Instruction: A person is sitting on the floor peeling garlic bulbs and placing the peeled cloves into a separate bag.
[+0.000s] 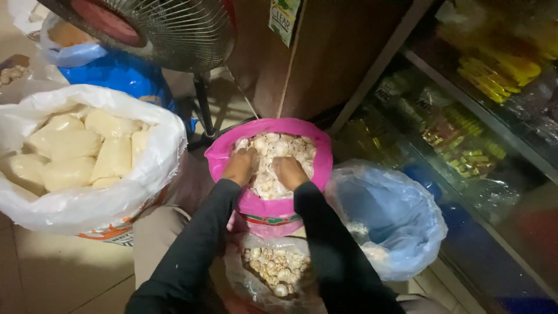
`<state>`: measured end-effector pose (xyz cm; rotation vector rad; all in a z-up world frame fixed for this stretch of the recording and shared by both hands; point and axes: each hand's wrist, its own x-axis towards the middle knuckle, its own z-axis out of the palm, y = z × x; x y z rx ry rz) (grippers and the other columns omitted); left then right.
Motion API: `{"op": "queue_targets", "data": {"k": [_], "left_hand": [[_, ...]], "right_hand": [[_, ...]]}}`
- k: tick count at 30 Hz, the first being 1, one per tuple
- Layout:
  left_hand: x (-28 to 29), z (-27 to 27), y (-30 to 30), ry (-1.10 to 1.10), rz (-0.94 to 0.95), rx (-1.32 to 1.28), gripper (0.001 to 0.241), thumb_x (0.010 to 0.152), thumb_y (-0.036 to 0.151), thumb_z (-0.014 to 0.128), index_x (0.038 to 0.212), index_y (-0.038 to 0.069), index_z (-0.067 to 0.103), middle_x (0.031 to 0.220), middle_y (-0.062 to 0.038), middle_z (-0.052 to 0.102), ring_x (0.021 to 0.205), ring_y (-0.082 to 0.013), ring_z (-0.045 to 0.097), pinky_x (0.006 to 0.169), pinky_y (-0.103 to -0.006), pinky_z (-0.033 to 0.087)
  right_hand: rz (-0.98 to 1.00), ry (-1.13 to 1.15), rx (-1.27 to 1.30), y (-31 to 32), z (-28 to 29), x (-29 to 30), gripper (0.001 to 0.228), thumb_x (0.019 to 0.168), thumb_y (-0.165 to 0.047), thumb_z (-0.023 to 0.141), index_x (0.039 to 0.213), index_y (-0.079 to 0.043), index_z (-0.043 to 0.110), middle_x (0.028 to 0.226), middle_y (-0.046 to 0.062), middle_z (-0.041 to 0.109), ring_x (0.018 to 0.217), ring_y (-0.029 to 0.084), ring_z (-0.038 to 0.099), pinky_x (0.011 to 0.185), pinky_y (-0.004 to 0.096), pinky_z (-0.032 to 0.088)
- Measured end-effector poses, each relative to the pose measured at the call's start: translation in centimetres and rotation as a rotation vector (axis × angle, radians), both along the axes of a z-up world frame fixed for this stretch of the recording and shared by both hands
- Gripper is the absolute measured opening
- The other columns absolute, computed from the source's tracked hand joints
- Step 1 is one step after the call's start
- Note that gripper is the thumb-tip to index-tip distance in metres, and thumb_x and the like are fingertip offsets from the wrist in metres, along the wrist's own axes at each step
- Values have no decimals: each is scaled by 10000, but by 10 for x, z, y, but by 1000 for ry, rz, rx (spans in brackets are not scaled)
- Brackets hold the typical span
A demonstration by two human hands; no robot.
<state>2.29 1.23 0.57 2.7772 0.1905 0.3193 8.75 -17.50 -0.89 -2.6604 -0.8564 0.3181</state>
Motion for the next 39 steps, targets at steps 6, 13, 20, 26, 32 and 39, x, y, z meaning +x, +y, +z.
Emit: {"op": "queue_targets", "data": {"k": [6,13,20,26,32,39], "left_hand": [[-7,-36,7,209,-185,241,512,786,184,853,1171,-73,634,1159,-229,540,1069,-482,655,911,-517,608],[1,-68,4,191,-126,182,398,752,93,768,1098,-77,669,1078,-238,599,1050,-455,644,870,-481,601],[-4,-29,-5,177,-94,-174,240,851,-3,695,1087,25,735,918,-186,739,964,-352,742,810,-398,631],[22,-22,15,59,-14,-390,131,835,53,774,948,110,805,956,-182,763,1002,-393,732,868,-451,605],[8,48,-6,1,-65,-624,69,859,226,786,920,216,816,984,-117,779,1037,-368,713,930,-468,566],[20,61,-140,-204,-195,-951,127,810,210,832,930,174,807,954,-63,770,975,-248,733,880,-400,582]], "right_hand": [[204,-13,-19,45,3,-18,646,1043,-447,437,1589,-112,353,1576,233,436,1486,408,364,1244,534,239],[157,61,-45,56,-43,-9,464,977,-331,408,1363,-129,566,1365,210,567,1317,407,518,1132,499,399],[-115,161,314,46,-53,-1,273,922,-168,654,1176,-165,754,1261,108,708,1236,375,627,1064,511,512],[-420,479,925,39,4,4,194,1003,-100,564,1107,-35,714,1086,103,664,886,221,632,675,366,600],[-405,738,1163,7,59,15,155,984,-75,535,1101,-25,623,852,60,578,528,122,538,389,193,440],[-289,850,1219,-147,122,-6,219,898,-141,714,1058,-38,607,1031,89,591,870,182,584,740,300,536]]}}
